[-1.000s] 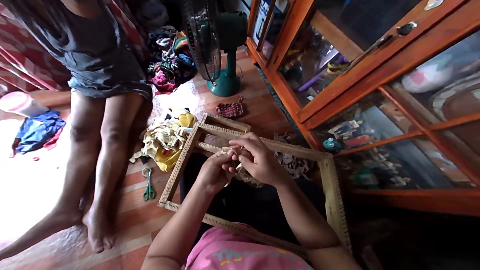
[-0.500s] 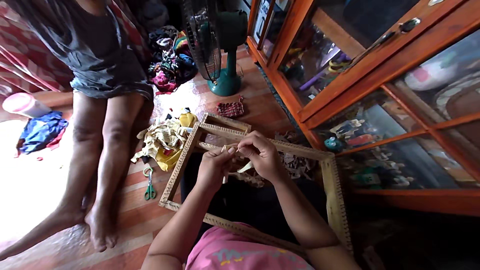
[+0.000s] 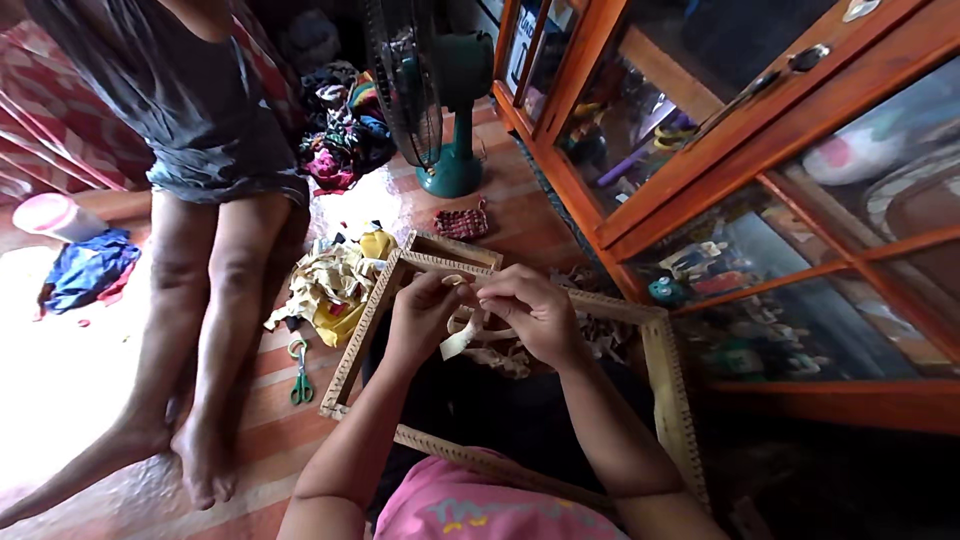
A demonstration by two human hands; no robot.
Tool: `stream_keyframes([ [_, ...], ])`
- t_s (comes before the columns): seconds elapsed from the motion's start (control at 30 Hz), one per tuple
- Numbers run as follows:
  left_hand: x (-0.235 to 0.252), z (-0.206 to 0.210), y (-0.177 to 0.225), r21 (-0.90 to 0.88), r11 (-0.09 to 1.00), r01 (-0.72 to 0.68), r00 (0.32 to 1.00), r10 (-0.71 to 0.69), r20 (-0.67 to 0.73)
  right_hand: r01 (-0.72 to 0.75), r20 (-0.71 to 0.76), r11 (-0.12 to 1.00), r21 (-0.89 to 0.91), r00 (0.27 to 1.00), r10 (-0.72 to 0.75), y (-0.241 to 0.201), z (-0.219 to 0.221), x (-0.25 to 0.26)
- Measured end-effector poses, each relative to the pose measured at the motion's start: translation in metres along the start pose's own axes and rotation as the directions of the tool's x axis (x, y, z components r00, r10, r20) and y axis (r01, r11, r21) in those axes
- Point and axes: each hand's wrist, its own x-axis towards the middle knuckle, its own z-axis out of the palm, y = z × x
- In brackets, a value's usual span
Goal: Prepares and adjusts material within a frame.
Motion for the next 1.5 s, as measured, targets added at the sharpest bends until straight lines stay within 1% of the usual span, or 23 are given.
stream_keyframes([
  [0.07,0.001,0.001,0.003,0.100,0.991,-0.092,0.995,0.089,0.040,0.002,-0.010,1.000,0.020,1.000,-0.002,-0.004,0.000,0.002],
  [0.13,0.002,0.003,0.006,0.220,0.961,-0.165,0.986,0.157,0.055,-0.037,-0.005,0.999,0.021,0.999,0.038,-0.006,0.000,0.003],
  [0.27,-0.001,0.005,0.010,0.408,0.885,-0.224,0.974,0.213,0.073,-0.132,0.026,0.991,-0.024,0.991,0.132,-0.010,-0.002,0.003],
  [0.3,-0.002,0.005,0.011,0.443,0.865,-0.235,0.971,0.225,0.076,-0.129,0.031,0.991,-0.036,0.991,0.131,-0.011,-0.002,0.003],
  [0.4,-0.004,0.005,0.011,0.502,0.825,-0.261,0.963,0.256,0.080,-0.052,0.028,0.995,-0.085,0.998,0.054,-0.011,-0.001,0.004],
  [0.53,-0.006,0.004,0.015,0.578,0.771,-0.268,0.962,0.247,0.117,-0.020,0.021,0.991,-0.135,1.000,0.023,-0.011,0.001,0.004],
  [0.6,-0.005,0.004,0.014,0.544,0.797,-0.262,0.965,0.217,0.146,-0.032,0.009,0.991,-0.128,0.999,0.033,-0.010,0.002,0.004],
  [0.63,-0.005,0.003,0.012,0.475,0.849,-0.233,0.971,0.175,0.163,-0.038,0.007,0.991,-0.128,0.999,0.039,-0.009,0.001,0.004],
  [0.67,-0.005,0.002,0.011,0.377,0.911,-0.168,0.978,0.105,0.181,-0.041,0.007,0.991,-0.126,0.999,0.042,-0.009,0.002,0.005],
  [0.7,-0.006,0.002,0.011,0.267,0.961,-0.065,0.979,0.010,0.202,-0.042,0.009,0.991,-0.129,0.999,0.043,-0.008,0.002,0.005],
  [0.73,-0.006,0.002,0.009,0.152,0.987,0.053,0.969,-0.087,0.230,-0.042,0.011,0.990,-0.134,0.999,0.044,-0.008,0.002,0.005],
  [0.77,-0.007,0.003,0.007,0.054,0.987,0.151,0.953,-0.160,0.258,-0.044,0.013,0.990,-0.135,0.999,0.046,-0.008,0.003,0.005],
  [0.8,-0.008,0.004,0.004,-0.031,0.976,0.218,0.938,-0.200,0.284,-0.052,0.012,0.990,-0.133,0.998,0.054,-0.008,0.004,0.006],
  [0.87,-0.010,0.006,-0.001,-0.156,0.950,0.271,0.920,-0.208,0.331,-0.089,0.004,0.989,-0.117,0.996,0.090,-0.009,0.004,0.005],
  [0.9,-0.010,0.007,-0.003,-0.184,0.942,0.282,0.918,-0.209,0.336,-0.110,-0.003,0.990,-0.090,0.994,0.110,-0.009,0.004,0.005],
  [1.0,-0.012,0.007,-0.002,-0.158,0.948,0.275,0.932,-0.223,0.284,-0.221,-0.018,0.973,0.071,0.975,0.222,-0.011,-0.001,0.003],
  [1.07,-0.012,0.004,-0.003,-0.122,0.964,0.236,0.949,-0.201,0.244,-0.298,-0.031,0.939,0.171,0.951,0.307,-0.011,-0.006,0.003],
  [1.13,-0.013,0.001,-0.005,-0.078,0.983,0.168,0.967,-0.149,0.205,-0.318,-0.025,0.923,0.216,0.943,0.331,-0.010,-0.010,0.003],
  [1.2,-0.013,-0.001,-0.005,0.010,0.996,0.086,0.979,-0.086,0.187,-0.290,0.001,0.934,0.207,0.955,0.296,-0.008,-0.010,0.002],
  [1.3,-0.012,0.000,-0.003,0.172,0.985,-0.014,0.988,-0.013,0.155,-0.242,0.032,0.950,0.195,0.970,0.240,-0.006,-0.010,0.000],
  [1.43,-0.011,0.001,0.002,0.244,0.970,0.008,0.992,-0.038,0.120,-0.324,0.100,0.934,0.147,0.945,0.312,-0.011,-0.010,-0.001],
  [1.47,-0.011,0.000,0.004,0.248,0.969,0.020,0.992,-0.050,0.116,-0.311,0.105,0.944,0.109,0.948,0.300,-0.011,-0.010,-0.002],
  [1.5,-0.011,0.000,0.005,0.251,0.968,0.030,0.992,-0.060,0.114,-0.260,0.091,0.965,0.033,0.962,0.256,-0.009,-0.009,-0.002],
])
